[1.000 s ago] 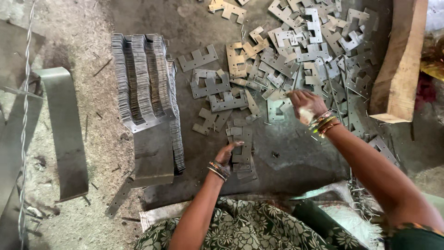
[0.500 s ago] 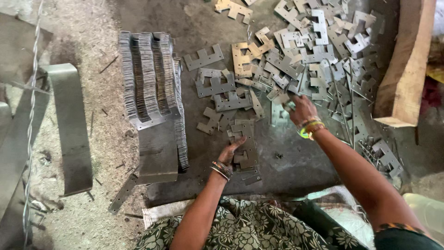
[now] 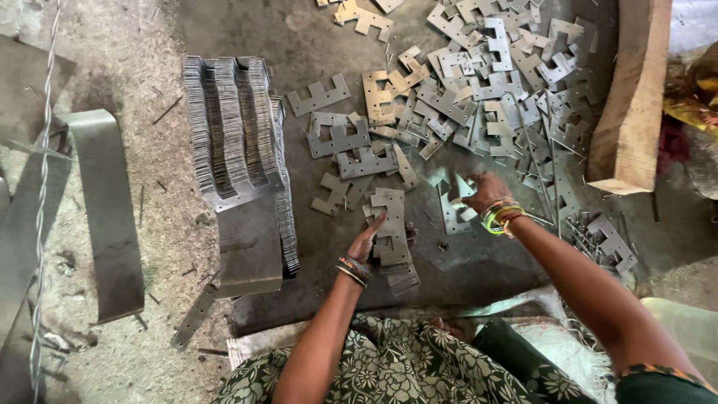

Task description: The person picks up small metal brackets from a pile on the floor and stacks them into neat columns. The person repeatedly gathers brackets and adds them to the growing stacks.

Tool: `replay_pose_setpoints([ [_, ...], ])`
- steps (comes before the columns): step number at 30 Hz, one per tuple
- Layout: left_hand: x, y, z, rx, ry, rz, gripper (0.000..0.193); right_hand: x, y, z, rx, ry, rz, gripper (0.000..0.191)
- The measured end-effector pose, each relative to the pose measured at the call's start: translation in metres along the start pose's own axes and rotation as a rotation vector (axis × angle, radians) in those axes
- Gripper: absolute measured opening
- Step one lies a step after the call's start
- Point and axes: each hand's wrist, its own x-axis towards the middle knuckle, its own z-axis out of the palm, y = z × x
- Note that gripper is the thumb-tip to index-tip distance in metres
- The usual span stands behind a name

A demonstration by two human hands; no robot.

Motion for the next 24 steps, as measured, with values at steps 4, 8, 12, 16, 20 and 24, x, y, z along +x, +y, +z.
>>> replay_pose_setpoints([
  [4,-0.007,0.005,0.01,-0.09,0.022,-0.011,0.076,-0.02,-0.005,-0.005,0.051,0.049,-0.267,0.031],
  [8,-0.007,0.011,0.015,-0.106,-0.017,0.043,0.086,-0.052,-0.014,-0.011,-0.043,0.297,-0.654,0.042],
  [12,-0.011,0.01,0.019,-0.172,-0.027,0.037,0.095,-0.05,-0.02,-0.006,-0.209,0.102,-0.233,0.06],
  [16,-0.019,0.009,0.021,-0.075,0.01,0.039,0.094,-0.032,-0.021,0.007,-0.125,0.016,-0.01,0.085],
  [20,-0.018,0.01,0.016,0.033,0.183,-0.011,0.08,-0.012,-0.02,0.006,0.059,-0.101,0.166,0.08],
  [24,-0.01,0.013,-0.002,-0.003,0.158,0.102,0.072,-0.012,-0.025,-0.002,0.167,-0.151,0.096,0.043],
])
